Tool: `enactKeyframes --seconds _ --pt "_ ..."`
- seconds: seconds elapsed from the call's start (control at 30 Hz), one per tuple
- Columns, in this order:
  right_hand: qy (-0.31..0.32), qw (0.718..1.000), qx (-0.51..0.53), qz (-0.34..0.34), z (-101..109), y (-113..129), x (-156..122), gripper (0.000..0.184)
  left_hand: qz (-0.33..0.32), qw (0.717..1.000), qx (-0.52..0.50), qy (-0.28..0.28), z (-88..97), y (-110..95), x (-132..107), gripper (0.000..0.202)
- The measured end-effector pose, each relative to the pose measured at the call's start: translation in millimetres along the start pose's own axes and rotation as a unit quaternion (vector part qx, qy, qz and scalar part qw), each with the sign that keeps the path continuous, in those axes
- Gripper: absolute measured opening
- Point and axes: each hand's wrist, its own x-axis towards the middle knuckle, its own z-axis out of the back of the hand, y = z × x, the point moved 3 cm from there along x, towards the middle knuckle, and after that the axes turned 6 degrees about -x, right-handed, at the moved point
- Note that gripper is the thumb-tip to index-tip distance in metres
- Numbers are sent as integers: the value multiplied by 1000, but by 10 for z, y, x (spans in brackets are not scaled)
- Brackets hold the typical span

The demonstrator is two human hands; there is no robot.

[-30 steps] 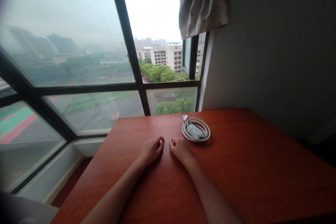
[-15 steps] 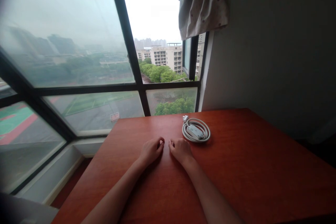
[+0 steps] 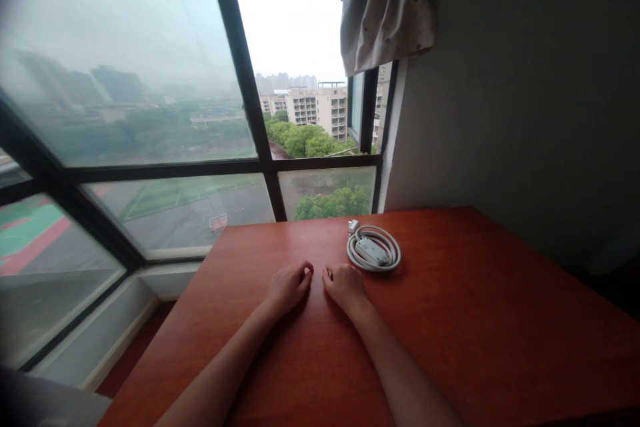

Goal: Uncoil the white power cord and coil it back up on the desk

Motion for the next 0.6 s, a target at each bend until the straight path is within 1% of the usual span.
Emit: enactKeyframes --seconds 0.17,0.37,0.6 --pt "4 1000 3 -4 -2 -2 3 33 -1 1000 -1 5 9 -4 3 27" --pt "-3 1000 7 -4 -7 -10 6 33 6 1000 -9 -2 16 -12 -1 31" --pt "7 1000 18 -4 -12 -23 16 34 -1 1000 -5 3 16 -10 3 26"
